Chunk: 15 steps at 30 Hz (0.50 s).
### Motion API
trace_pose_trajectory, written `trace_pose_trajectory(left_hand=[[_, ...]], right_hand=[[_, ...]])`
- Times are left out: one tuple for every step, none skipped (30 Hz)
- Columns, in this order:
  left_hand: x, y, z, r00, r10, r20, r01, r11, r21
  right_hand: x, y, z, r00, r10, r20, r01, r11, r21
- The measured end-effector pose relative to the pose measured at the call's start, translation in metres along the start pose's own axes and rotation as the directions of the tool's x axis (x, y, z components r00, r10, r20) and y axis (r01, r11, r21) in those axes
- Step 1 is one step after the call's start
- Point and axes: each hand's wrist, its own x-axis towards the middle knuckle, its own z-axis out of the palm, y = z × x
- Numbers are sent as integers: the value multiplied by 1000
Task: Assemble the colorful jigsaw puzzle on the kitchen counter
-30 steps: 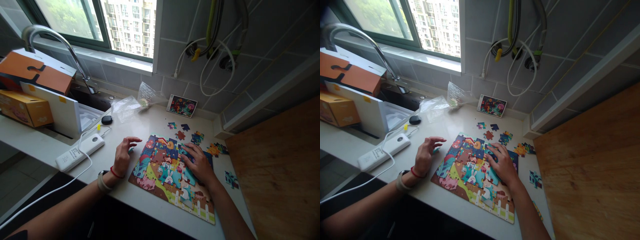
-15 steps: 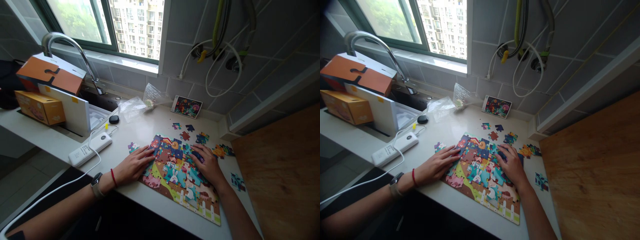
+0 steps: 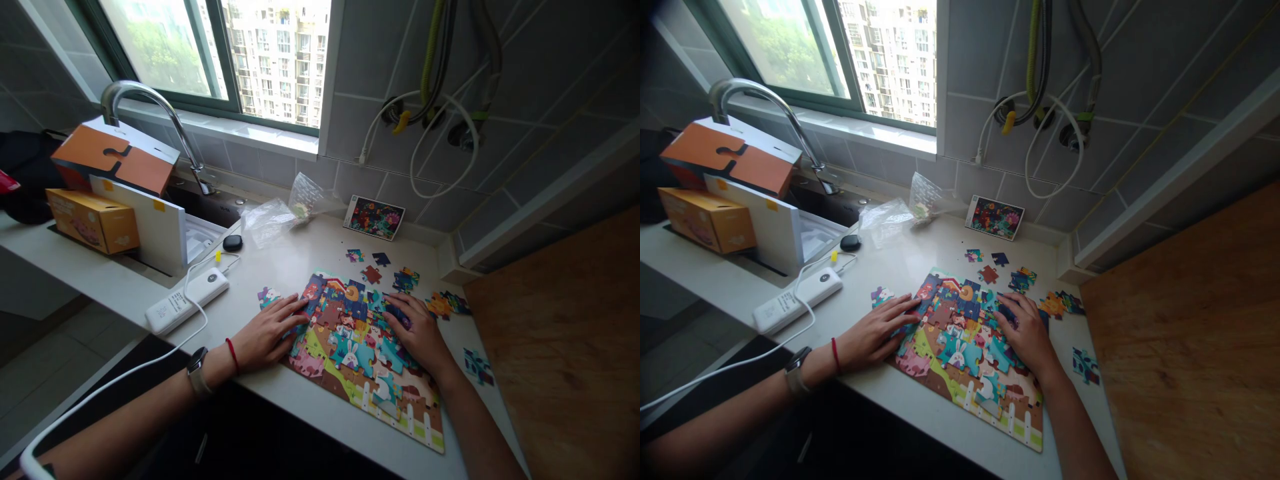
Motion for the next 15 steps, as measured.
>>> trace_pose_trajectory(left_hand=[[0,0,0,1000,-5,-2,5,1000,0],[-1,1,0,1000,-10,-6,10,1000,0],[-2,1,0,1000,-13,-9,13,1000,0],[-3,1,0,1000,-14,-9,14,1000,1],[-4,1,0,1000,-14,-10,14,1000,3],[-5,2,-1,1000,-11,-7,11,1000,5],[-6,1,-1,1000,-6,-4,6,1000,7],[-7,1,-2,1000,-4,-2,4,1000,9],[-8,1,-2,1000,0,1,0,1000,10],[-9,1,-2,1000,3,4,-3,1000,11],[-10,1,-3,1000,4,6,-4,1000,12],[-11,0,-3,1000,4,11,-4,1000,13],[-13,0,-2,1000,3,16,-3,1000,15],[-14,0,-2,1000,2,23,-2,1000,18],[-15,0,-2,1000,1,30,-2,1000,22]], right_hand=[[0,0,0,1000,-1,-1,1,1000,2],[0,1,0,1000,-2,-3,2,1000,4],[0,1,0,1000,-2,-5,2,1000,5],[0,1,0,1000,-4,-4,4,1000,5],[0,1,0,1000,-5,-3,5,1000,6],[0,1,0,1000,-7,0,7,1000,7],[0,1,0,1000,-10,2,10,1000,7],[0,1,1,1000,-14,1,14,1000,9],[0,1,1,1000,-17,-1,17,1000,11],[0,1,1,1000,-19,-4,19,1000,13],[0,1,1,1000,-20,-4,20,1000,15],[0,0,1,1000,-20,-3,20,1000,17],[0,0,1,1000,-17,-1,17,1000,19],[0,-1,1,1000,-14,1,14,1000,20],[0,-2,0,1000,-9,4,9,1000,21]])
